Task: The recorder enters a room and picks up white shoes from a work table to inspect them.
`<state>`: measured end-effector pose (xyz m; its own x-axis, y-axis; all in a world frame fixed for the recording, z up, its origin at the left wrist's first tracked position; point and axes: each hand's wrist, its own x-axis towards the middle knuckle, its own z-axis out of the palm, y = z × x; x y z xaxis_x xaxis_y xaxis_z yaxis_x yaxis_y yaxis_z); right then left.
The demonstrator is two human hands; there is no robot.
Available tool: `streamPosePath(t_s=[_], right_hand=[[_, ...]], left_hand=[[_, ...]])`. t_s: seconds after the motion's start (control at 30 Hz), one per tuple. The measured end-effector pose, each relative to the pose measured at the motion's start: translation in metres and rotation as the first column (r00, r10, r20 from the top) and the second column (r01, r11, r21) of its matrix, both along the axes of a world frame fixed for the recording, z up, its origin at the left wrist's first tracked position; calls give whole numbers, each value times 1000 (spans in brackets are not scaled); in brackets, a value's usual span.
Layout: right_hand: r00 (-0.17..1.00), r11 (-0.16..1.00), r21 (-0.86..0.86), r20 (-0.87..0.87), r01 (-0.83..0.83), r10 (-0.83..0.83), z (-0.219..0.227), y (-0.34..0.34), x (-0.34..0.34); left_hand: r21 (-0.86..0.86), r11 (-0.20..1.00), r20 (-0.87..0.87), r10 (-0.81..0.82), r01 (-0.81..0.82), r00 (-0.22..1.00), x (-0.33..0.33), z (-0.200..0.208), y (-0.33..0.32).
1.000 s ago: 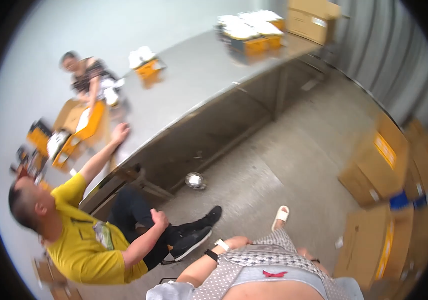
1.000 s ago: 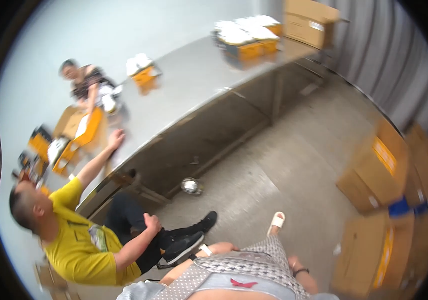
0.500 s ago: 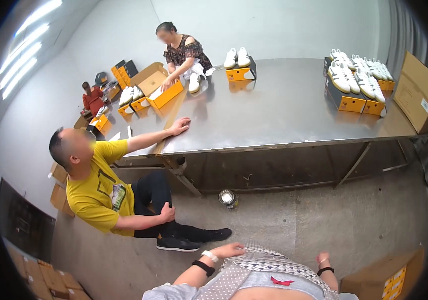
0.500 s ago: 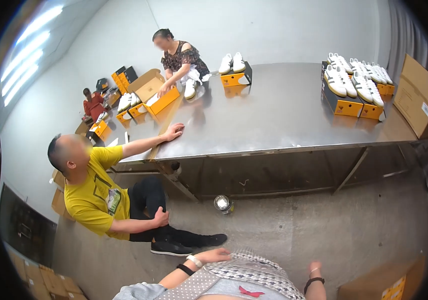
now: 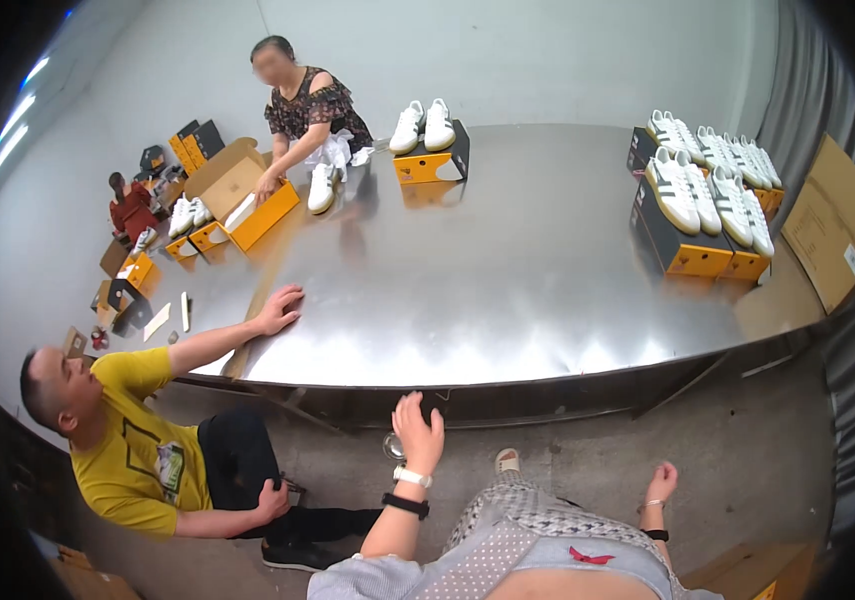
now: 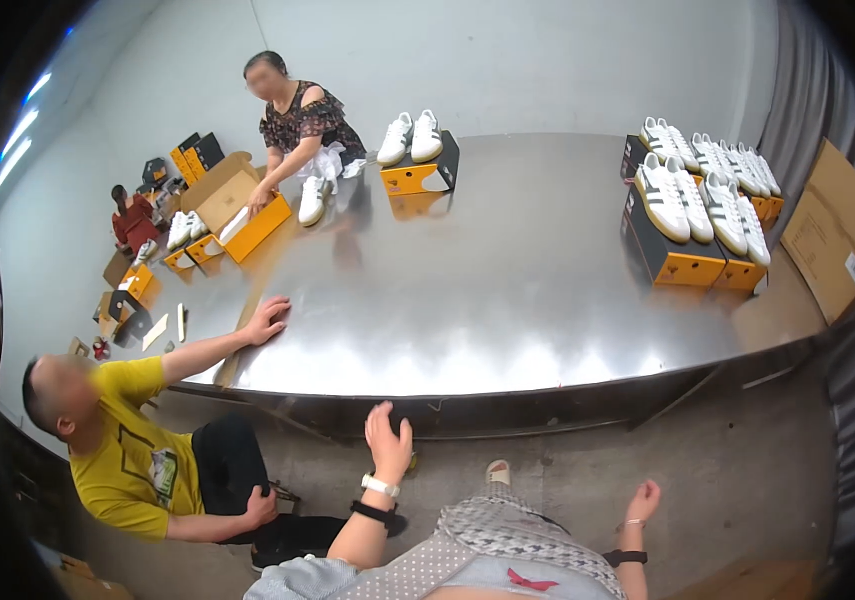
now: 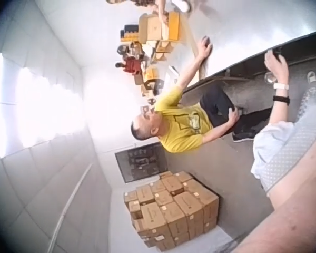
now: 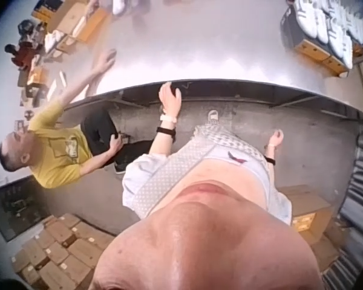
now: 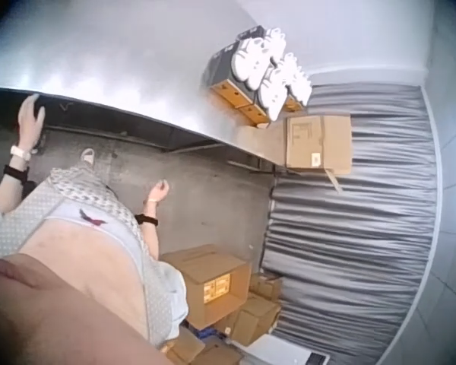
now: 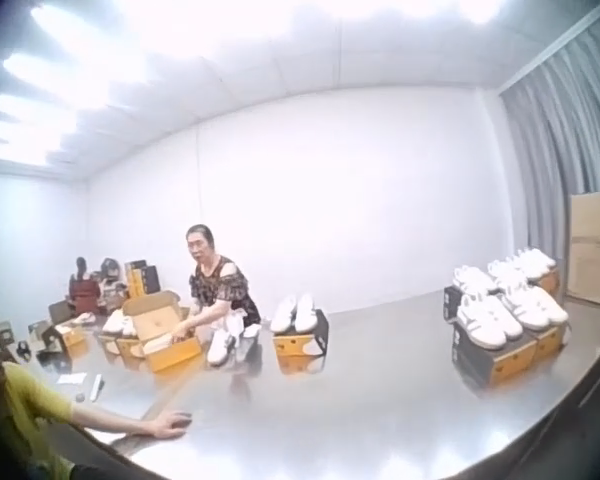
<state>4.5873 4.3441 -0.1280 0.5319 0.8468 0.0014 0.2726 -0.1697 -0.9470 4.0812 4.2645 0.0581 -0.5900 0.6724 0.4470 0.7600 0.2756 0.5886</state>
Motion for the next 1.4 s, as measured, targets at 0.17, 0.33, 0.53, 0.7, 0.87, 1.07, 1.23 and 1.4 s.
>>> streamPosePath(t_s=[0.17,0.33,0.53,0.7,0.87,1.07,1.23,1.4], right_hand=[[943,989,106,306,102,-130,88,109,-15],[723,980,108,662,168,-198,116,189,-8],[405,882,-109,909,458,-98,121,304,37],[340,828,-291,932,480,130,136,384,39],[359,775,-409,899,481,252,136,422,34],[535,776,-461,823,430,193,142,411,63],[366,849,-404,888,339,277,82,459,76],[114,890,-328,945,318,307,61,457,122]], left_hand=[[-221,966,-39,132,-137,990,-30,0,91],[-399,861,-51,323,-316,945,-34,-25,131],[-464,767,-88,458,-444,884,-31,-23,149],[-536,649,-117,575,-539,810,-35,-13,166],[-645,431,-49,801,-631,597,-50,-10,170],[-701,376,-83,801,-606,592,-45,-6,181],[-707,340,-105,817,-620,567,-40,-5,180],[-676,328,-134,825,-659,549,-42,-8,183]])
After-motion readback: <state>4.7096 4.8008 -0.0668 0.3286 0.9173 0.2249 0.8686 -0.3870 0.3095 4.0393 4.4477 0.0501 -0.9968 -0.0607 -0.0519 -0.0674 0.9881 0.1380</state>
